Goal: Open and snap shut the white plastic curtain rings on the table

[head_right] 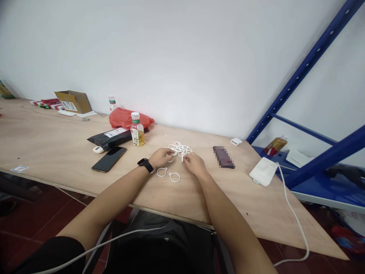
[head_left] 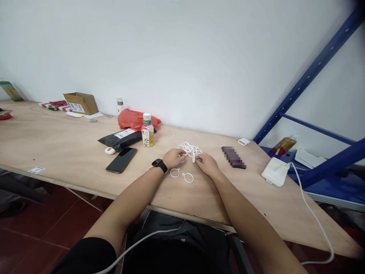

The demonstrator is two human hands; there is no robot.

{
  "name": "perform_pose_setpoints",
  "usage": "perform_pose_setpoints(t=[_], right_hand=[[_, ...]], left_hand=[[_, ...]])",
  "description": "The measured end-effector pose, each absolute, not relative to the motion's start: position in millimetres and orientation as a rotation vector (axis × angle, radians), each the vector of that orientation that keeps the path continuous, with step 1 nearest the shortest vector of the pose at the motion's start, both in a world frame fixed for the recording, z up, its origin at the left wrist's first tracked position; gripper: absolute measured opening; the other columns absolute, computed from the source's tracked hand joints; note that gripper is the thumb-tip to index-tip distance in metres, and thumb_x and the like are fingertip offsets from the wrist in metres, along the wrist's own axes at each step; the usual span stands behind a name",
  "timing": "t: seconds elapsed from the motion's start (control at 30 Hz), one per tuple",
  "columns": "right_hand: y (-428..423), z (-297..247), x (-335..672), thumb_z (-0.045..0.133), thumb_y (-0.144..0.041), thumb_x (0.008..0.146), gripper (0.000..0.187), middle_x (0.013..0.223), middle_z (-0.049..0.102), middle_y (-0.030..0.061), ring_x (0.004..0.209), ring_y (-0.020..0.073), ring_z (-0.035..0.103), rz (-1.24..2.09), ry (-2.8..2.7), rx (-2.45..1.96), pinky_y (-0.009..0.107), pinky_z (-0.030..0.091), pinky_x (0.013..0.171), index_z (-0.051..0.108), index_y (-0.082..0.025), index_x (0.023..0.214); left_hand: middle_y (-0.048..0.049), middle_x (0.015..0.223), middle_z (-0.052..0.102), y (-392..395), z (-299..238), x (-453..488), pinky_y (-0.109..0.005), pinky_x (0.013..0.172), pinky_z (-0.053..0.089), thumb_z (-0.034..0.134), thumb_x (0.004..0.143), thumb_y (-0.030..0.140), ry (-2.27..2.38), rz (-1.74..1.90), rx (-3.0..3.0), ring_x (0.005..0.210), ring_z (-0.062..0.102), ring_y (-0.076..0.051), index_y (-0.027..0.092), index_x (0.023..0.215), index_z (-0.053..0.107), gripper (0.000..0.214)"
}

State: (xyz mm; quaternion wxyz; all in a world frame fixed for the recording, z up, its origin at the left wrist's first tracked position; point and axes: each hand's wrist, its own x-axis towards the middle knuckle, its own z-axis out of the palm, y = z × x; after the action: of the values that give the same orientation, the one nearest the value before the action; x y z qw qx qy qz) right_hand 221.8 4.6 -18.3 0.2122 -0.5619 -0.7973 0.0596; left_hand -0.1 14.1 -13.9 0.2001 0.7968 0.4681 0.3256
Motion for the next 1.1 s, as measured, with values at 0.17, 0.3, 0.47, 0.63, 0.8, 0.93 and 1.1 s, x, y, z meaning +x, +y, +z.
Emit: perform_pose_setpoints(t=[0.17, 0.3, 0.47, 0.63, 0.8, 0.93, 1.1], right_hand=[[2.0, -15.8, 220.8, 0.06, -0.028, 0.085, 0.028, 0.099, 0.065, 0.0039, 0.086, 0.0178, 0.06, 0.192, -2.113, -1.576, 0.027, 0.039, 0.072, 0.065, -0.025, 0.112], [-3.8, -14.2, 211.8, 0.059, -0.04, 0.088, 0.033, 0.109, 0.064, 0.006, 0.097, 0.0207, 0.059, 0.215, -2.248, -1.453, 0.029, 0.04, 0.079, 0.064, -0.028, 0.118], [-6.4, -12.9, 201.4, 0.065, -0.044, 0.083, 0.026, 0.099, 0.067, 0.0047, 0.091, 0.021, 0.059, 0.138, -2.353, -1.44, 0.027, 0.038, 0.07, 0.068, -0.028, 0.102], [-9.1, -12.6, 198.9, 0.056, -0.038, 0.089, 0.017, 0.078, 0.068, 0.0012, 0.073, 0.0174, 0.059, 0.125, -2.175, -1.483, 0.026, 0.033, 0.063, 0.067, -0.026, 0.087], [-12.9, -10.5, 194.7, 0.051, -0.038, 0.089, 0.023, 0.077, 0.068, 0.0025, 0.07, 0.0172, 0.058, 0.052, -1.997, -1.462, 0.027, 0.034, 0.062, 0.065, -0.023, 0.078], [-15.6, -9.8, 189.7, 0.052, -0.036, 0.087, 0.022, 0.072, 0.066, 0.0024, 0.067, 0.0169, 0.057, 0.052, -1.947, -1.405, 0.026, 0.035, 0.062, 0.061, -0.023, 0.072], [-18.7, -9.6, 188.5, 0.05, -0.04, 0.087, 0.024, 0.067, 0.063, 0.0015, 0.062, 0.0161, 0.056, 0.093, -1.876, -1.342, 0.026, 0.036, 0.061, 0.057, -0.022, 0.072]], left_hand=[[-0.0056, 0.093, 0.074, 14.2, -16.0, 0.2, -0.027, 0.08, 0.047, 0.055, 0.079, 0.029, 1.276, 0.881, 2.244, 0.085, 0.065, -0.019, 0.017, 0.101, 0.073, 0.03], [-0.0044, 0.092, 0.074, 14.8, -19.4, -0.1, -0.026, 0.078, 0.047, 0.057, 0.076, 0.026, 1.279, 0.829, 2.283, 0.084, 0.065, -0.018, 0.019, 0.101, 0.073, 0.03], [-0.0036, 0.091, 0.074, 15.6, -21.5, -0.7, -0.025, 0.077, 0.047, 0.057, 0.073, 0.023, 1.279, 0.799, 2.285, 0.083, 0.065, -0.017, 0.019, 0.101, 0.073, 0.032], [-0.0047, 0.088, 0.073, 12.6, -15.8, 4.0, -0.025, 0.073, 0.046, 0.055, 0.078, 0.027, 1.102, 0.847, 2.11, 0.079, 0.063, -0.016, 0.015, 0.098, 0.074, 0.029], [-0.0055, 0.082, 0.07, 10.1, -9.2, 11.3, -0.021, 0.058, 0.041, 0.06, 0.079, 0.036, 0.869, 0.961, 1.709, 0.063, 0.056, -0.01, 0.011, 0.094, 0.072, 0.032], [-0.0032, 0.071, 0.066, 10.5, -8.0, 13.2, -0.019, 0.048, 0.033, 0.073, 0.069, 0.034, 0.898, 1.058, 1.492, 0.051, 0.046, -0.006, 0.009, 0.095, 0.068, 0.036], [-0.0007, 0.067, 0.064, 10.5, -4.6, 11.2, -0.018, 0.045, 0.029, 0.078, 0.063, 0.032, 0.787, 1.002, 1.321, 0.045, 0.041, -0.003, 0.01, 0.092, 0.065, 0.039]])
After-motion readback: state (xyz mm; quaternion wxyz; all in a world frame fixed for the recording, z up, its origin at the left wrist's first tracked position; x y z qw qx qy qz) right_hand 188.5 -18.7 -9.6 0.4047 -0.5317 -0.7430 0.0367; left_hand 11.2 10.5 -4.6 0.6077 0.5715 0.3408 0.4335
